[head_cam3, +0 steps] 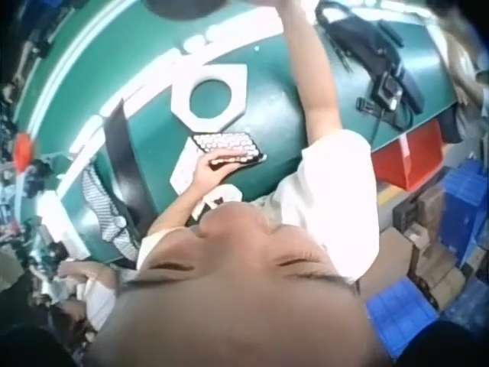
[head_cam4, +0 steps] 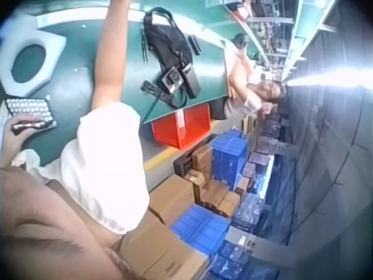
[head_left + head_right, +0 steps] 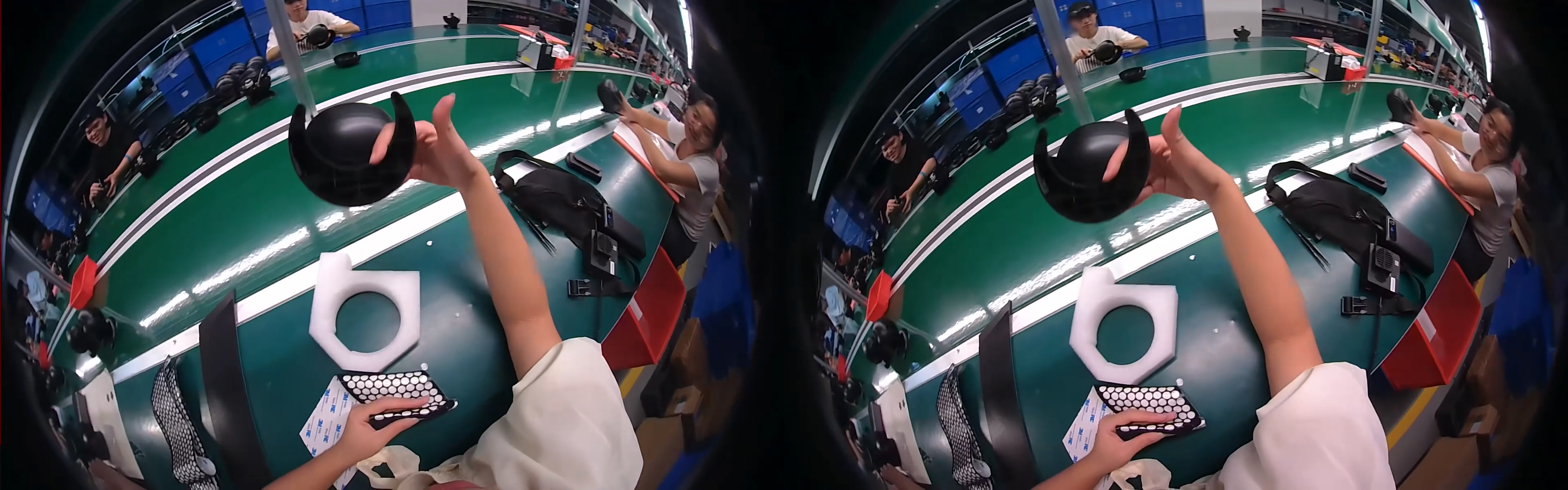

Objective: Assembling headgear components by attaching padded liners to plastic shells on an assembly line.

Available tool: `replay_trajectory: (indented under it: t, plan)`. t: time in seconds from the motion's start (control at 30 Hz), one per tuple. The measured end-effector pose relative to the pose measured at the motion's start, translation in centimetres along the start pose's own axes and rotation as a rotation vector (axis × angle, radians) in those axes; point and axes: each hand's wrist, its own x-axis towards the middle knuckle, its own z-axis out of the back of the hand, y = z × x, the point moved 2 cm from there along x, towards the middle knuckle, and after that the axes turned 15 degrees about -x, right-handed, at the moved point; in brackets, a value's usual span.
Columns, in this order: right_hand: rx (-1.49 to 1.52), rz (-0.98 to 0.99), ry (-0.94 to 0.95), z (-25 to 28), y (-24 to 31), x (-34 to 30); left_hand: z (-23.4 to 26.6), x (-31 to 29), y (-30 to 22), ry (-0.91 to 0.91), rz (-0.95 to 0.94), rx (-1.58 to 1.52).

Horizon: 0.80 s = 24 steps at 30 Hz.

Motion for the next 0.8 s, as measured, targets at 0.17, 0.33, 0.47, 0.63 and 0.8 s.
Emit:
replay_trajectory:
  t: [0.17,0.33,0.47,0.63,0.8]
  plan:
    - [-0.184,-0.058,0.154,-1.5,0.9,-0.3,0.2,-0.2,0.2,-0.002,0.001,-0.017]
    - [-0.224,-0.022,0.235,-2.3,1.0,-0.2,0.4,-0.4,0.3,-0.002,-0.017,-0.025]
    - [-0.112,0.095,0.304,-2.1,0.8,-0.2,0.6,-0.2,0.4,0.023,-0.014,-0.018]
    - [-0.380,0.076,0.205,-1.4,1.1,-0.1,0.6,0.1,0.2,0.021,-0.019,-0.019]
    - [-1.091,-0.055,-0.031,-1.7,-1.7,1.4,0.1,-0.1,0.1,-0.039,-0.011,0.034]
